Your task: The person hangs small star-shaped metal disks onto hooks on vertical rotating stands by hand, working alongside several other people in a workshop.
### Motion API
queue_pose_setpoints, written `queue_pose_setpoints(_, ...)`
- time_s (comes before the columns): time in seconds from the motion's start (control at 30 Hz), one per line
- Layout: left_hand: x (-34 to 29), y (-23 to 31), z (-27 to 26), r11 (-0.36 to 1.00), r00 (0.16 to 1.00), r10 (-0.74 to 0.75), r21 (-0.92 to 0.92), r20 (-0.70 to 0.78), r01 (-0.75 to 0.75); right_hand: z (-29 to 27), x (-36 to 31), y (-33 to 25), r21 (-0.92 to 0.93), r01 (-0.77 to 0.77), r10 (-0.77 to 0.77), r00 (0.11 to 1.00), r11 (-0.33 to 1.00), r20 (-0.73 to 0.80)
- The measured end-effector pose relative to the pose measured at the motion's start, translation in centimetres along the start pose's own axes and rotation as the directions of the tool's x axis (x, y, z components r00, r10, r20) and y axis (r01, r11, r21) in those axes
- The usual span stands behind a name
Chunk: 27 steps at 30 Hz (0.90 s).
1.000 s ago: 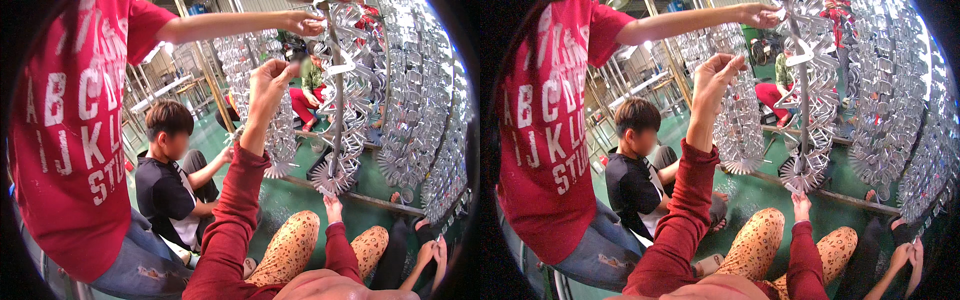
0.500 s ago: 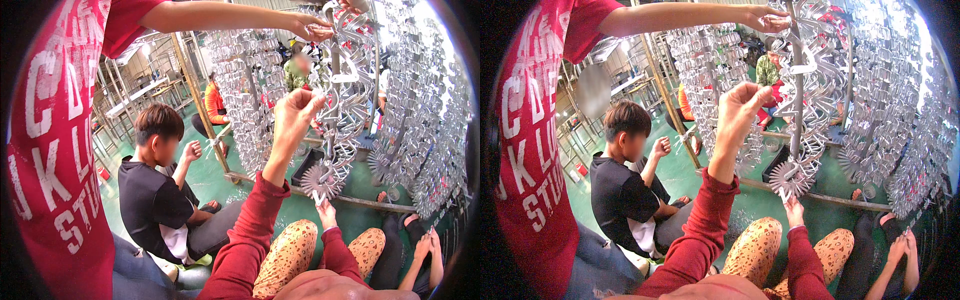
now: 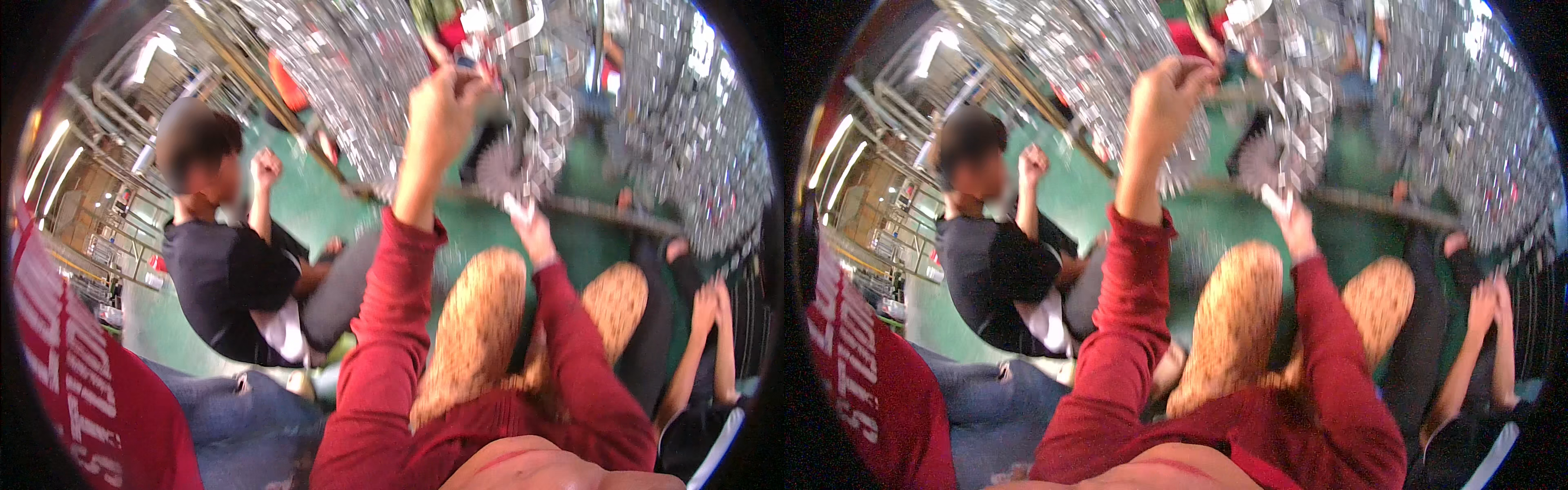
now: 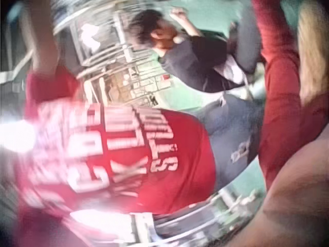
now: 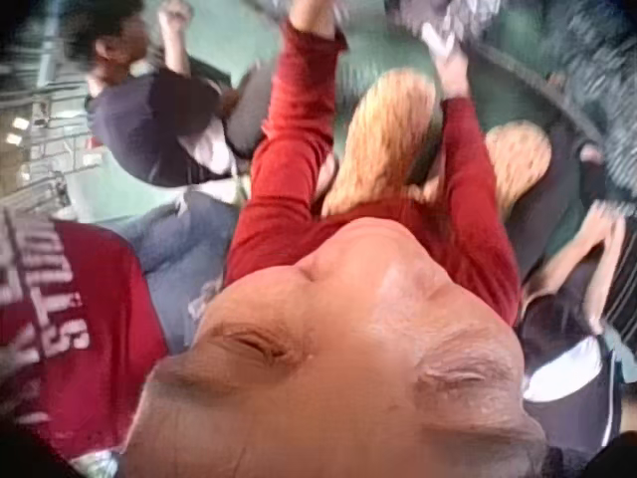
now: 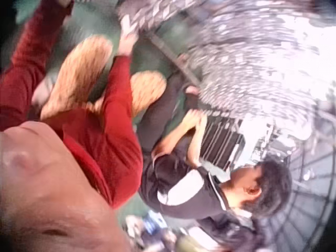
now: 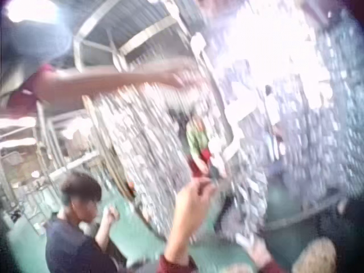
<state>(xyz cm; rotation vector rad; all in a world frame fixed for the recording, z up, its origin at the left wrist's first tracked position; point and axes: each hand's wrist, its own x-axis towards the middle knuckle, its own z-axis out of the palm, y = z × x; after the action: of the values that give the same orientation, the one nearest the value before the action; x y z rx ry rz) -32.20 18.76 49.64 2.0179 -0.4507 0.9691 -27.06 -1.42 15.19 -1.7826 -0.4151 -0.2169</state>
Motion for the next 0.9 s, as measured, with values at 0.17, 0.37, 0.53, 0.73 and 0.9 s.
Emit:
queue_pose_setpoints(0.17, -8.8, -1.6, 1.4, 0.890, 0.785, -0.442, 0.103, 0.434, 0.444, 1.2, 0.8, 1.3, 0.969, -0.164, 0.550, 0.834, 0.185, 0.036)
queue_pose_setpoints(0.37, -16.6, -11.5, 9.1, 0.781, 0.599, -0.479, 0.000, 0.642, 0.625, 1.4, 0.9, 0.7, 0.972, -0.223, 0.680, 0.725, 0.078, 0.112)
queue_pose_setpoints(0.53, -17.1, -10.6, 15.3, 0.812, 0.590, -0.330, -0.098, 0.737, 0.576, 0.8, -0.1, 2.5, 0.930, -0.237, 0.502, 0.862, 0.280, 0.069)
queue_pose_setpoints(0.73, -18.7, -11.3, 17.2, 0.937, 0.849, -0.334, 0.046, 0.410, 0.347, 2.0, -0.8, -1.6, 0.900, -0.214, 0.371, 0.927, 0.380, 0.064)
queue_pose_setpoints(0.9, -18.2, -7.8, 15.6, 0.910, 0.835, -0.413, 0.127, 0.365, 0.395, 0.4, 0.3, 1.5, 0.919, -0.223, 0.424, 0.903, 0.326, 0.069)
